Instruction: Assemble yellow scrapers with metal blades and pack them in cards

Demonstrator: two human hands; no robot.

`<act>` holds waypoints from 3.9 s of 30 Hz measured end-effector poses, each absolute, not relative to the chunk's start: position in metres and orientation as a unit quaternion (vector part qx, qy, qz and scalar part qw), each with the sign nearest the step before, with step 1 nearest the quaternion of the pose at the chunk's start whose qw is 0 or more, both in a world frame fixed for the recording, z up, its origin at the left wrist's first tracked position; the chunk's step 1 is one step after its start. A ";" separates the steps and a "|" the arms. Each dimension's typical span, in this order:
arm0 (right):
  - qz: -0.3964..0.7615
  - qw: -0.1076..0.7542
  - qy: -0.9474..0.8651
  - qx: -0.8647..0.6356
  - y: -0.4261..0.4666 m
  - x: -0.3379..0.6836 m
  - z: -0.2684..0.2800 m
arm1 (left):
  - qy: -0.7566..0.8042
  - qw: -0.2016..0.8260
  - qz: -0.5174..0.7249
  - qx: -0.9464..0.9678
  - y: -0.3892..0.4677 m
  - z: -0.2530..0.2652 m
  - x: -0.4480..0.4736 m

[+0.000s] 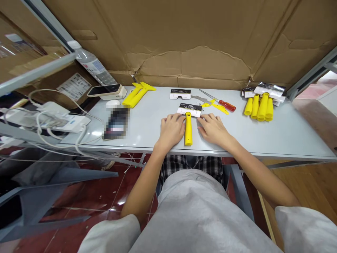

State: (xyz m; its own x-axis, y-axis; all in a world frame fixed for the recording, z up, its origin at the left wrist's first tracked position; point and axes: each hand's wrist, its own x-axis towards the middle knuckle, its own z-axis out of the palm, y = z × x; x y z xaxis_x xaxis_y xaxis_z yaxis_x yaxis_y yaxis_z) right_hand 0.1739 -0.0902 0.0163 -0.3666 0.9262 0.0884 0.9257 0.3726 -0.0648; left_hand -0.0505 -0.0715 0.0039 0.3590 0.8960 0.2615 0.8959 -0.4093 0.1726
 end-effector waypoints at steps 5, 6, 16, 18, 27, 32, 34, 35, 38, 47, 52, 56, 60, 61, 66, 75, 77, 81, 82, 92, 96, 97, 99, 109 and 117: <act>-0.004 0.038 -0.809 -0.586 -0.077 0.165 0.022 | 0.549 0.007 0.150 0.822 -0.063 0.007 -0.052; -0.005 0.040 -0.805 -0.591 -0.075 0.163 0.022 | 0.548 0.008 0.154 0.822 -0.062 0.006 -0.052; 0.015 0.056 -0.802 -0.595 -0.083 0.159 0.015 | 0.525 0.023 0.181 0.831 -0.071 -0.005 -0.057; 0.021 0.053 -0.800 -0.597 -0.091 0.158 0.013 | 0.523 0.028 0.176 0.833 -0.075 -0.008 -0.058; 0.028 0.106 -0.743 -0.660 -0.079 0.124 0.047 | 0.516 0.073 0.292 0.802 -0.076 -0.012 -0.062; 0.062 0.049 -0.761 -0.644 -0.031 0.096 0.052 | 0.535 0.111 0.391 0.741 -0.075 -0.009 -0.072; 0.060 0.045 -0.769 -0.635 -0.021 0.091 0.049 | 0.546 0.130 0.409 0.720 -0.076 -0.008 -0.075; 0.058 0.044 -0.773 -0.630 -0.019 0.090 0.048 | 0.550 0.138 0.414 0.713 -0.076 -0.008 -0.075; 0.052 0.043 -0.784 -0.617 -0.026 0.096 0.050 | 0.548 0.148 0.420 0.708 -0.077 -0.009 -0.076; -0.025 0.074 -0.686 -0.723 -0.035 0.212 0.093 | 0.527 0.143 0.433 0.717 -0.078 -0.011 -0.077; -0.055 0.069 -0.584 -0.807 -0.004 0.304 0.100 | 0.527 0.136 0.430 0.720 -0.076 -0.014 -0.078; -0.046 0.064 -0.539 -0.838 0.015 0.351 0.085 | 0.525 0.131 0.429 0.723 -0.075 -0.015 -0.078; -0.049 0.063 -0.512 -0.855 0.019 0.367 0.071 | 0.530 0.130 0.422 0.724 -0.075 -0.015 -0.078; -0.056 0.059 -0.506 -0.858 0.018 0.368 0.069 | 0.532 0.129 0.420 0.724 -0.075 -0.015 -0.078; -0.078 0.044 -0.499 -0.862 0.016 0.371 0.065 | 0.532 0.132 0.419 0.724 -0.076 -0.013 -0.078; -0.091 0.095 -0.538 -0.833 0.001 0.355 0.065 | 0.533 0.131 0.415 0.725 -0.077 -0.012 -0.078; -0.112 0.139 -0.586 -0.791 0.000 0.341 0.065 | 0.536 0.126 0.398 0.733 -0.076 -0.011 -0.077; -0.090 0.198 -0.713 -0.667 0.011 0.307 0.057 | 0.538 0.091 0.293 0.785 -0.066 -0.001 -0.077; -0.077 0.205 -0.739 -0.637 0.017 0.299 0.053 | 0.541 0.084 0.264 0.794 -0.060 0.003 -0.077; -0.043 0.233 -0.764 -0.600 0.048 0.274 0.017 | 0.577 0.063 0.273 0.767 0.081 0.024 -0.088; -0.048 0.240 -0.746 -0.619 0.041 0.281 0.022 | 0.599 0.102 0.343 0.716 0.119 -0.005 -0.108; -0.045 0.236 -0.743 -0.625 0.039 0.282 0.024 | 0.608 0.115 0.344 0.707 0.123 -0.012 -0.113; -0.026 0.217 -0.736 -0.641 0.035 0.283 0.028 | 0.610 0.128 0.351 0.699 0.128 -0.022 -0.121; 0.015 0.178 -0.759 -0.626 0.021 0.279 0.032 | 0.676 0.053 0.352 0.646 0.113 0.000 -0.151; 0.028 0.211 -0.760 -0.615 0.023 0.277 0.027 | 0.763 -0.028 0.219 0.607 0.101 0.011 -0.171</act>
